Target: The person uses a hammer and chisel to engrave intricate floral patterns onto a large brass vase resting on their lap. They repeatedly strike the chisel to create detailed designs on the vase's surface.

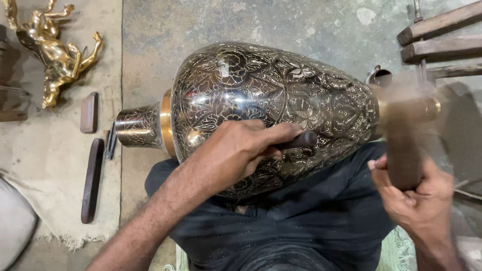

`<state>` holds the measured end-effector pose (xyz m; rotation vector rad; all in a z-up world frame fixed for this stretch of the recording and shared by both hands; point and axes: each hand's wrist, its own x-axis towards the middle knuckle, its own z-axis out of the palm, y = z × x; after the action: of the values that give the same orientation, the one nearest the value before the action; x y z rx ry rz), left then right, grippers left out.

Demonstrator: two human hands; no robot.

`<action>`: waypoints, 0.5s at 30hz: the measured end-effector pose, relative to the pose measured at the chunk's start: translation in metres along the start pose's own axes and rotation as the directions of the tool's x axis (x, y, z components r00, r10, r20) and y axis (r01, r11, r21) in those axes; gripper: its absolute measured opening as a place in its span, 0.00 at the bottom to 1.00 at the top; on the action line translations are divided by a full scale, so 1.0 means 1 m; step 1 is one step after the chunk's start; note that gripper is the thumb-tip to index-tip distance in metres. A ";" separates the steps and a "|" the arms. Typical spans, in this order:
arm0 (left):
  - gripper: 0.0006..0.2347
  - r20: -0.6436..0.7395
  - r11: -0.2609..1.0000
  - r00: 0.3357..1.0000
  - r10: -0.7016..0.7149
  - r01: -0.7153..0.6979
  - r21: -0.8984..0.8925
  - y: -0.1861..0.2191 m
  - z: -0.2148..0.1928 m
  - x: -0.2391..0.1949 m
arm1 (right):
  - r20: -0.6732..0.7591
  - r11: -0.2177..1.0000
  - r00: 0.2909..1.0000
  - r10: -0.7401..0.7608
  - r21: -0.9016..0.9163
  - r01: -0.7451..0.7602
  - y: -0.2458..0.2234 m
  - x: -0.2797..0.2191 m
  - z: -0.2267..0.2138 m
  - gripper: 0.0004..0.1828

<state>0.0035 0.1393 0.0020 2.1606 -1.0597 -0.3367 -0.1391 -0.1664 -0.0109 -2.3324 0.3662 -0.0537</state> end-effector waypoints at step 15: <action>0.17 0.029 1.000 0.999 0.018 -0.018 0.006 0.000 -0.002 -0.004 | -0.068 0.975 0.973 -0.221 0.013 0.222 -0.002 -0.008 0.017 0.13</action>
<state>0.0016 0.1434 0.0035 2.1563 -1.0969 -0.3573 -0.1438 -0.1511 -0.0214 -2.3463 0.1354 -0.2422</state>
